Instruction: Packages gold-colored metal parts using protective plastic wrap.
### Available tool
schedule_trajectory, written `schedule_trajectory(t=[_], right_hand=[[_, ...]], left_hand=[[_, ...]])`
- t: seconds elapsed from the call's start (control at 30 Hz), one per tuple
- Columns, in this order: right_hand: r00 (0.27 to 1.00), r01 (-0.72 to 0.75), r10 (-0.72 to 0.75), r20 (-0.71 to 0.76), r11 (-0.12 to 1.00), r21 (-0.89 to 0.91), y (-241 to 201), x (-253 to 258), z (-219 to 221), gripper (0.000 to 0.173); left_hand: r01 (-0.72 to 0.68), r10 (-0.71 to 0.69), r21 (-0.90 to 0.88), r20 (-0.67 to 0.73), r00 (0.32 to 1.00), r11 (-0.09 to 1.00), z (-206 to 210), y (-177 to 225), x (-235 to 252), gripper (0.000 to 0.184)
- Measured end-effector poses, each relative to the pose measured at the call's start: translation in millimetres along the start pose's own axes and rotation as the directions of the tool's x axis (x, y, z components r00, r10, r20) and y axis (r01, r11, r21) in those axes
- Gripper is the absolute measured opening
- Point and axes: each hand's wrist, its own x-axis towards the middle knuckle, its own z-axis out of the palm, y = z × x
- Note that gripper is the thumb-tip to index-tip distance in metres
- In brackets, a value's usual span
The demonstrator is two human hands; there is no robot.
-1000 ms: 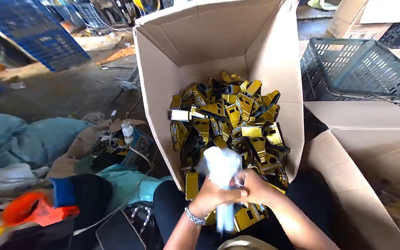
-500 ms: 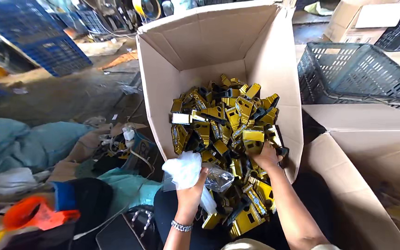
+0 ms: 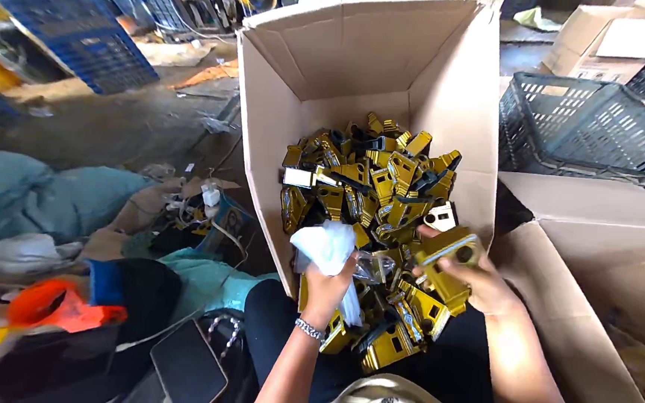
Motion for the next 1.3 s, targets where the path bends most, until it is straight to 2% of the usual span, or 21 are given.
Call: schedule_trajectory(t=[0.07, 0.13, 0.2, 0.23, 0.3, 0.37, 0.47, 0.53, 0.6, 0.67, 0.77, 0.83, 0.9, 0.97, 1.0, 1.03, 1.07, 1.13, 1.2, 1.23, 1.3], right_hand=[[0.979, -0.168, 0.184, 0.087, 0.972, -0.167, -6.8, 4.3, 29.0, 0.065], [0.985, -0.164, 0.168, -0.037, 0.86, -0.483, 3.0, 15.2, 48.0, 0.063], [0.994, 0.027, -0.102, -0.039, 0.575, -0.818, 27.7, 26.2, 59.3, 0.045], [0.994, 0.068, -0.103, 0.026, 0.431, -0.9, 35.9, 28.9, 66.2, 0.039], [0.988, 0.046, 0.126, 0.084, 0.278, -0.959, 46.1, 33.8, 78.4, 0.048], [0.978, -0.025, 0.205, 0.044, 0.322, -0.946, 55.1, 47.4, 78.2, 0.058], [0.99, -0.107, 0.137, -0.042, 0.513, -0.852, 73.4, 58.0, 75.6, 0.075], [0.974, -0.212, 0.202, -0.101, 0.668, -0.713, 69.2, 55.2, 80.5, 0.077], [0.96, -0.279, 0.259, -0.107, 0.852, -0.443, 63.8, 48.9, 79.9, 0.071], [0.961, -0.272, 0.244, -0.132, 0.924, -0.268, 65.7, 44.1, 78.4, 0.071], [0.982, -0.172, 0.153, -0.112, 0.969, -0.178, 90.4, 45.9, 71.1, 0.064], [0.975, -0.156, 0.125, -0.185, 0.975, -0.161, 91.6, 43.8, 71.2, 0.05], [0.937, -0.199, 0.13, -0.323, 0.961, -0.191, 70.8, 40.2, 65.5, 0.051], [0.95, -0.012, 0.013, -0.311, 1.0, 0.004, 51.5, 24.9, 34.8, 0.036], [0.958, 0.181, -0.109, -0.267, 0.947, 0.264, 45.6, 19.1, 17.3, 0.025], [0.945, 0.327, -0.259, -0.2, 0.787, 0.523, 40.5, 18.9, 3.9, 0.035], [0.908, 0.38, -0.408, -0.1, 0.696, 0.609, 33.6, 23.4, -3.2, 0.054], [0.932, 0.328, -0.362, -0.021, 0.817, 0.474, 27.8, 34.4, 4.8, 0.063], [0.997, 0.07, -0.072, 0.014, 0.995, 0.074, 30.8, 38.0, 33.3, 0.041], [1.0, -0.017, 0.015, -0.019, 0.994, -0.107, 31.3, 38.2, 49.8, 0.03], [0.99, -0.069, 0.037, -0.138, 0.969, -0.236, 33.1, 37.8, 66.5, 0.01]], left_hand=[[0.055, -0.052, -0.049, 0.056, 0.997, 0.997, 9.8, 8.7, -2.5, 0.044], [0.208, -0.197, -0.103, 0.11, 0.974, 0.973, 17.7, 26.1, -5.6, 0.044], [0.328, -0.314, -0.175, 0.105, 0.944, 0.928, 23.4, 41.7, -2.6, 0.037], [0.35, -0.337, -0.193, 0.098, 0.936, 0.917, 23.6, 46.1, 0.0, 0.033], [0.29, -0.28, -0.106, 0.102, 0.955, 0.951, 19.3, 40.1, 2.4, 0.029], [0.115, -0.129, 0.097, 0.146, 0.981, 0.989, 12.7, 20.7, 3.9, 0.034], [-0.189, 0.136, 0.342, 0.172, 0.976, 0.92, 6.2, -2.9, 3.9, 0.059], [-0.247, 0.216, 0.433, 0.12, 0.969, 0.867, 1.1, -7.2, 6.4, 0.063], [-0.219, 0.246, 0.414, -0.012, 0.969, 0.884, -3.3, -14.4, 7.9, 0.056], [-0.161, 0.181, 0.281, -0.044, 0.983, 0.946, -4.8, -9.3, -1.6, 0.056], [-0.134, 0.09, 0.168, 0.243, 0.966, 0.977, -0.2, 20.0, -33.4, 0.054], [-0.147, 0.11, 0.102, 0.308, 0.945, 0.984, 2.5, 22.7, -35.5, 0.053], [0.053, -0.05, -0.009, 0.236, 0.97, 0.999, -2.1, 22.9, -21.6, 0.049], [0.28, -0.266, -0.063, 0.176, 0.948, 0.958, -17.1, 31.3, -7.8, 0.043], [0.352, -0.332, -0.105, 0.173, 0.927, 0.93, -24.2, 34.6, -1.3, 0.038], [0.392, -0.366, -0.152, 0.175, 0.914, 0.907, -28.2, 35.2, 3.4, 0.031], [0.384, -0.355, -0.167, 0.181, 0.917, 0.908, -28.8, 32.2, 4.7, 0.029], [0.261, -0.242, -0.097, 0.172, 0.955, 0.96, -18.1, 18.3, -0.4, 0.042], [0.108, -0.097, -0.05, 0.181, 0.979, 0.993, 3.5, 6.3, -4.2, 0.051], [0.054, -0.042, -0.054, 0.195, 0.98, 0.997, 12.1, 4.1, -6.4, 0.052], [0.089, -0.067, -0.082, 0.24, 0.969, 0.993, 18.8, 11.9, -9.6, 0.057]])
